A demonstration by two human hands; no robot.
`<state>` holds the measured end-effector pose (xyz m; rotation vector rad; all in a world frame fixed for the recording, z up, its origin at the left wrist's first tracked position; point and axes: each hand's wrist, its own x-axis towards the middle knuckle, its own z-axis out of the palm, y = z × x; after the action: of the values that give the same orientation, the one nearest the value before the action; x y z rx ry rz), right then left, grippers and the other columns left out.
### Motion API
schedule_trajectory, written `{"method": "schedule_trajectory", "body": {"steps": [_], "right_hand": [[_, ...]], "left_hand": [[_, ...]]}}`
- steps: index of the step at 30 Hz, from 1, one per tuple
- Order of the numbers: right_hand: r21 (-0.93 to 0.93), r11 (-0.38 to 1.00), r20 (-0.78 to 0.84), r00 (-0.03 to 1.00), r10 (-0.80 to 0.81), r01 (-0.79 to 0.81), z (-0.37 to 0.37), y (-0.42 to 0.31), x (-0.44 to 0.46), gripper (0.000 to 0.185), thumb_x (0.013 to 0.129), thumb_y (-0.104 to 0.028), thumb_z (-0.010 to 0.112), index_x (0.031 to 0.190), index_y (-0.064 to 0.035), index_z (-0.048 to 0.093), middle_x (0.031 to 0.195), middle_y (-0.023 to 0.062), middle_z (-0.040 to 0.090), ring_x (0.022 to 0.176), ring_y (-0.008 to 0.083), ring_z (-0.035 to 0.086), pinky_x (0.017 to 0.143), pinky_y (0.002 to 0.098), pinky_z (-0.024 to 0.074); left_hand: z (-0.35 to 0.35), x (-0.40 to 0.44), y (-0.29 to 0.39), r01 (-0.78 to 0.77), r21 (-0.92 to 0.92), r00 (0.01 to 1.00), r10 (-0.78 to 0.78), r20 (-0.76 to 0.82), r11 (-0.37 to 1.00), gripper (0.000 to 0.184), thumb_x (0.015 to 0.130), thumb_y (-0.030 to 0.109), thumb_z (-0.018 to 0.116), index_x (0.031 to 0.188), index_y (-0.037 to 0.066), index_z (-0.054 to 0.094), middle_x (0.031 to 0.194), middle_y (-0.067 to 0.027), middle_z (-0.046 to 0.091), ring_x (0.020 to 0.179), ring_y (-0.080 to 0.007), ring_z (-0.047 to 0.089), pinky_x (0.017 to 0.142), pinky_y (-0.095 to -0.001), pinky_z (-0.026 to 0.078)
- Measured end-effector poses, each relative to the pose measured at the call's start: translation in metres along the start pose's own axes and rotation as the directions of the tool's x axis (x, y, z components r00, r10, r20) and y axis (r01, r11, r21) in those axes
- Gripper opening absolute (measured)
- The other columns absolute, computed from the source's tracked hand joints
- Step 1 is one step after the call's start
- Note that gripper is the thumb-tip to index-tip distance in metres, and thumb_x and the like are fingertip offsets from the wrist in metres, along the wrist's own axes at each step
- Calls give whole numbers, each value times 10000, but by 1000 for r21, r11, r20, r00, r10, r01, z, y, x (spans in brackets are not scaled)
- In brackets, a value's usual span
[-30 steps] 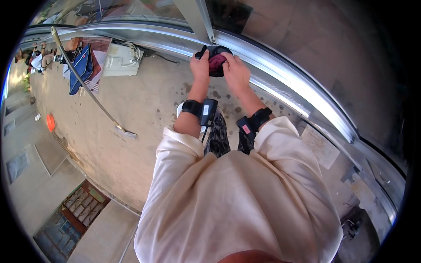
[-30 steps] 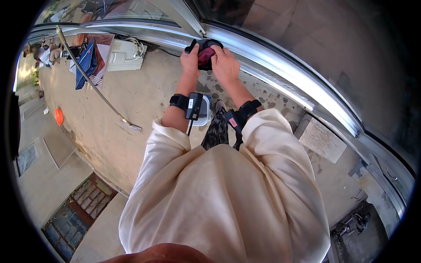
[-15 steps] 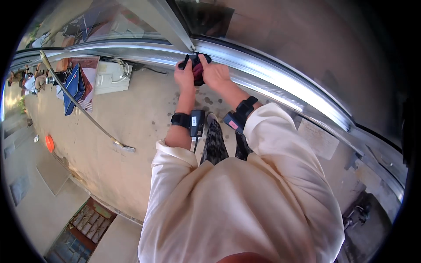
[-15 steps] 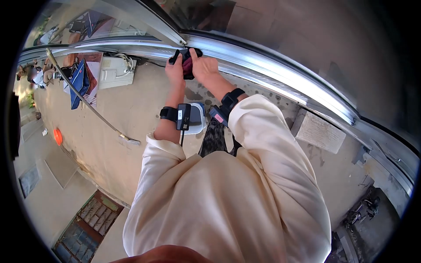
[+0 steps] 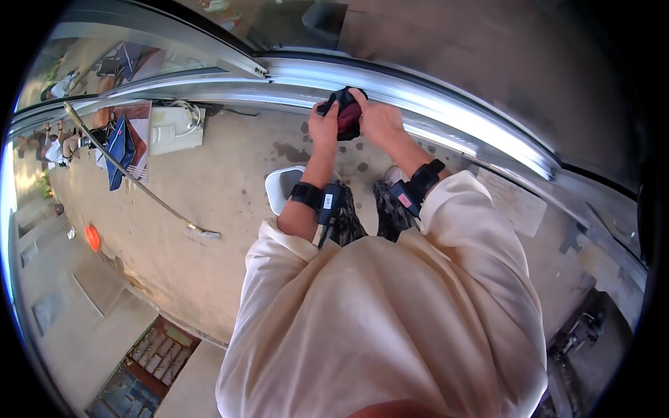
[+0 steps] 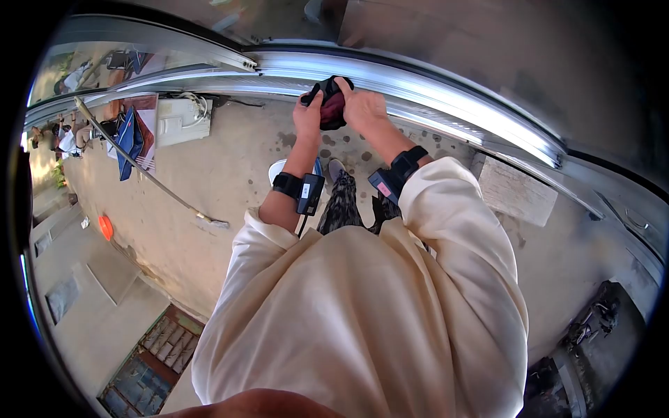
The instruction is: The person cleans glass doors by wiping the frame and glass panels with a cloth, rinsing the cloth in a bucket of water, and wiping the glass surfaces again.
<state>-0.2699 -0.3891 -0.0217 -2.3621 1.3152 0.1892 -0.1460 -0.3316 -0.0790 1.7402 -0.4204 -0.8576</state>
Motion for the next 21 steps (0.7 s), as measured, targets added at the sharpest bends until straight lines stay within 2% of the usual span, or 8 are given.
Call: {"method": "schedule_trajectory", "body": {"steps": [4, 7, 9, 11, 13, 14, 15, 21], "right_hand": [[-9, 998, -36, 997, 63, -63, -6, 74, -53, 700, 829, -202, 533, 1444, -290, 212, 722, 136, 665, 671, 322, 657, 616, 439, 511], [6, 981, 27, 981, 192, -193, -20, 129, -100, 702, 832, -205, 527, 1446, -300, 200, 711, 140, 661, 648, 329, 653, 604, 443, 515], [0, 965, -50, 964, 262, -263, -17, 171, -131, 690, 823, -175, 532, 1430, -310, 234, 690, 147, 653, 646, 336, 652, 610, 446, 516], [5, 952, -161, 939, 303, -306, -8, 217, -162, 685, 819, -146, 527, 1422, -314, 248, 695, 149, 654, 662, 340, 654, 623, 452, 513], [57, 891, -57, 889, 453, -451, -26, 247, -193, 685, 820, -130, 519, 1420, -325, 252, 709, 155, 655, 674, 348, 653, 638, 461, 508], [72, 873, -108, 866, 487, -482, -23, 265, -209, 690, 819, -127, 519, 1419, -335, 250, 722, 160, 656, 677, 348, 652, 640, 468, 504], [15, 853, -108, 847, 520, -522, -21, 283, -221, 681, 853, -164, 504, 1443, -323, 202, 741, 142, 672, 677, 303, 671, 651, 415, 524], [25, 690, -188, 674, 714, -723, -16, 365, -272, 687, 846, -168, 500, 1440, -349, 206, 791, 129, 682, 700, 304, 672, 651, 423, 518]], "left_hand": [[68, -54, -18, 219, -231, 962, -170, 213, 948, 338, 826, 214, 700, 1071, 15, 580, 943, -37, 611, 827, -129, 583, 716, -280, 475], [128, -97, -23, 427, -208, 867, -333, 372, 880, 363, 814, 215, 712, 1089, 19, 578, 990, -62, 630, 863, -162, 623, 740, -292, 500], [165, -120, -25, 497, -124, 768, -369, 524, 859, 392, 804, 188, 717, 1117, 5, 570, 1057, -107, 635, 921, -204, 644, 795, -333, 527], [200, -149, -23, 527, -124, 634, -292, 716, 841, 415, 786, 177, 732, 1123, -1, 569, 1053, -108, 636, 921, -204, 641, 805, -332, 518], [240, -172, -34, 536, -20, 527, -316, 789, 844, 423, 776, 171, 739, 1126, 5, 569, 1053, -103, 636, 925, -203, 638, 811, -330, 511], [257, -180, -40, 524, 58, 448, -333, 830, 850, 433, 767, 165, 746, 1130, 10, 569, 1054, -98, 636, 929, -203, 636, 817, -329, 503], [277, -194, -39, 537, 107, 442, -387, 809, 837, 399, 720, 117, 763, 1071, 2, 611, 997, -78, 641, 866, -178, 623, 775, -302, 481], [369, -256, -40, 464, 206, 327, -383, 864, 861, 387, 720, 119, 760, 1055, 16, 596, 964, -73, 645, 853, -191, 635, 760, -314, 494]]}}
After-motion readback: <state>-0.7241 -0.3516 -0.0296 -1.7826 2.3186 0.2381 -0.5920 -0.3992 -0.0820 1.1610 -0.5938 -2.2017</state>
